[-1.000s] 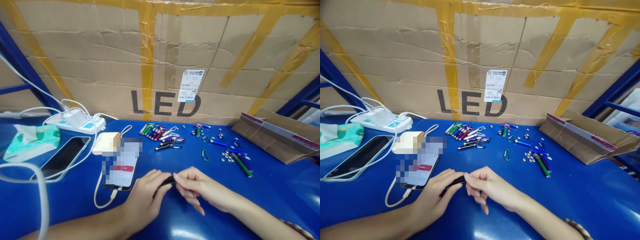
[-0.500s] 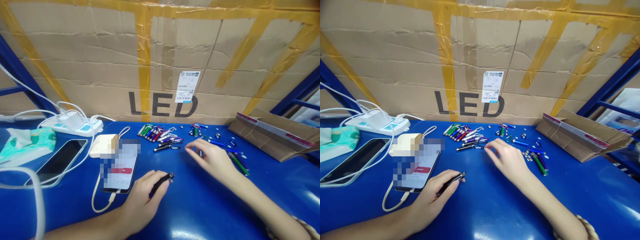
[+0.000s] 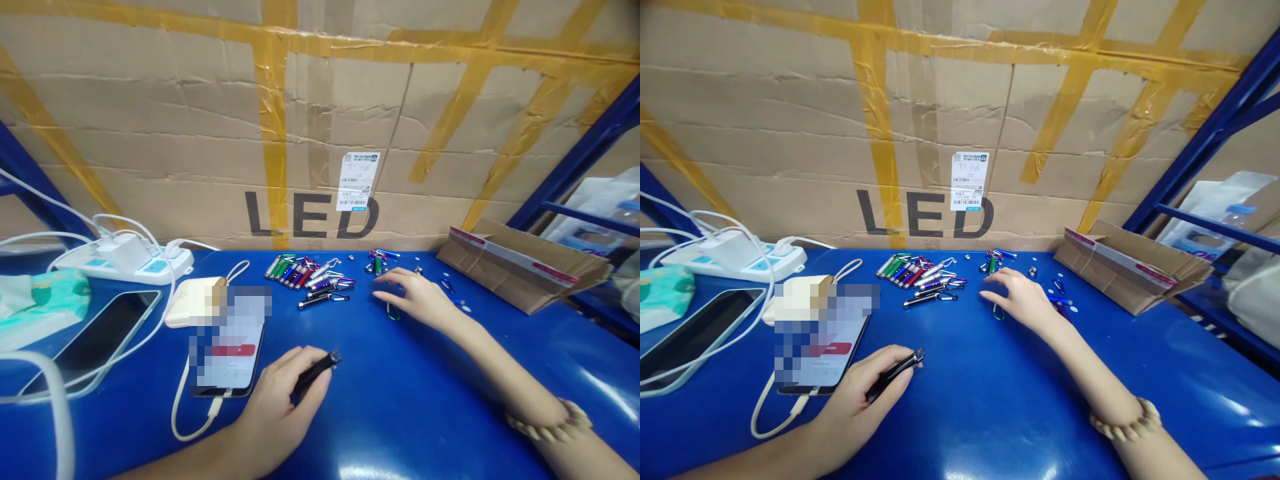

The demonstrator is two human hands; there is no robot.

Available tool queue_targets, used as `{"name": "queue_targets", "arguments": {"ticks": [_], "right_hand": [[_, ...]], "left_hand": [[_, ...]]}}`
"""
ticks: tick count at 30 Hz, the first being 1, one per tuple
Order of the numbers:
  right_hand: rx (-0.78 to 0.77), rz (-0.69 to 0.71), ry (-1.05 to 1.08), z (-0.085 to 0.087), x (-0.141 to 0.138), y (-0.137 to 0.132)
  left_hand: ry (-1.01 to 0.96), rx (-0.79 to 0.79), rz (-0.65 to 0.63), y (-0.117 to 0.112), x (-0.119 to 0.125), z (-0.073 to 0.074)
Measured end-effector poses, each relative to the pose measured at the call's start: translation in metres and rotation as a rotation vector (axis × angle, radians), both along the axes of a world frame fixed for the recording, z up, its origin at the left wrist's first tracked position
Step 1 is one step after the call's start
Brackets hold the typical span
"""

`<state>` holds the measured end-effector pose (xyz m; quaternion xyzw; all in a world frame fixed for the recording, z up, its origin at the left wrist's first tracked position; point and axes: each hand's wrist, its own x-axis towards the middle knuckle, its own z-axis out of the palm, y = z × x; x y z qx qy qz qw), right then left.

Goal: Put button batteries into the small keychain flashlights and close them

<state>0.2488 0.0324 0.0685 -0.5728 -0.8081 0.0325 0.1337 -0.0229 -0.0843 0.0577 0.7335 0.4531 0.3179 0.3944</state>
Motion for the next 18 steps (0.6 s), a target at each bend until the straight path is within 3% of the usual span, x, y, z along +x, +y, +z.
{"name": "queue_targets", "arguments": {"ticks": [6,8,14,18], "right_hand": [[0.007,0.097,-0.012,-0.007,-0.001,-0.002],[0.062,0.057,-0.074,-0.004,0.003,0.000],[0.234,-0.439,-0.153,0.013,0.044,0.012],[0.232,-0.563,-0.133,0.013,0.074,0.022]], "left_hand": [[0.020,-0.001,0.004,-0.001,0.000,0.002],[0.025,0.000,0.008,-0.001,0.000,0.002],[0.032,0.008,0.019,-0.001,-0.001,-0.004],[0.034,0.026,0.023,0.000,-0.001,-0.007]]}}
